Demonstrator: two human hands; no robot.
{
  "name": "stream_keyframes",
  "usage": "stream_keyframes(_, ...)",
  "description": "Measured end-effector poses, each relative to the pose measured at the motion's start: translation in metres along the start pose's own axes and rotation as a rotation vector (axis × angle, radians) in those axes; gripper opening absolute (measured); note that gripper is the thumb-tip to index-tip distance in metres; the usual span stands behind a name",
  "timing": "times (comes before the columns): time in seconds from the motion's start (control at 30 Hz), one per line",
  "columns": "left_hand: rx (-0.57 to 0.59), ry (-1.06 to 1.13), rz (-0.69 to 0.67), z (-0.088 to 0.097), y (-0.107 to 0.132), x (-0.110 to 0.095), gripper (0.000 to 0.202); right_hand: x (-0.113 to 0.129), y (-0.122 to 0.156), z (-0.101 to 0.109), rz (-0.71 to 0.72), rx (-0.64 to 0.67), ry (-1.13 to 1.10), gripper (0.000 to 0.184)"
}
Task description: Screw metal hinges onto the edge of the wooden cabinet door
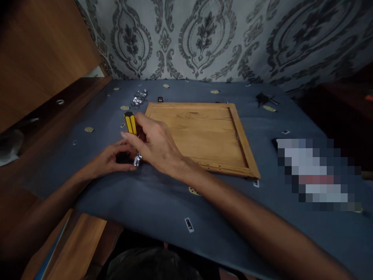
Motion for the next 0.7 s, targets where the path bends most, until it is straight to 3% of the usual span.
stream_keyframes(0.17,-0.005,0.0,-0.005,-0.0003,0.0001,0.0004,0.035,-0.0041,0.0008,-0.0021,0.005,0.01,0.017,0.028)
stream_keyframes(0.7,-0.001,0.002,-0.026,-0.0016,-0.0012,0.0027,0.04,-0.0008,0.0015,-0.0056,-0.038,0.047,-0.037,0.037)
Point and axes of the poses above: each hand's wrist, its own y-axis away from the middle knuckle, its own z-axis out of the back of the hand, x = y × z, the point moved 7 cm from there along -y, towards the middle knuckle, and after that the axes turned 1 degree about -x, right-handed, at the moved point
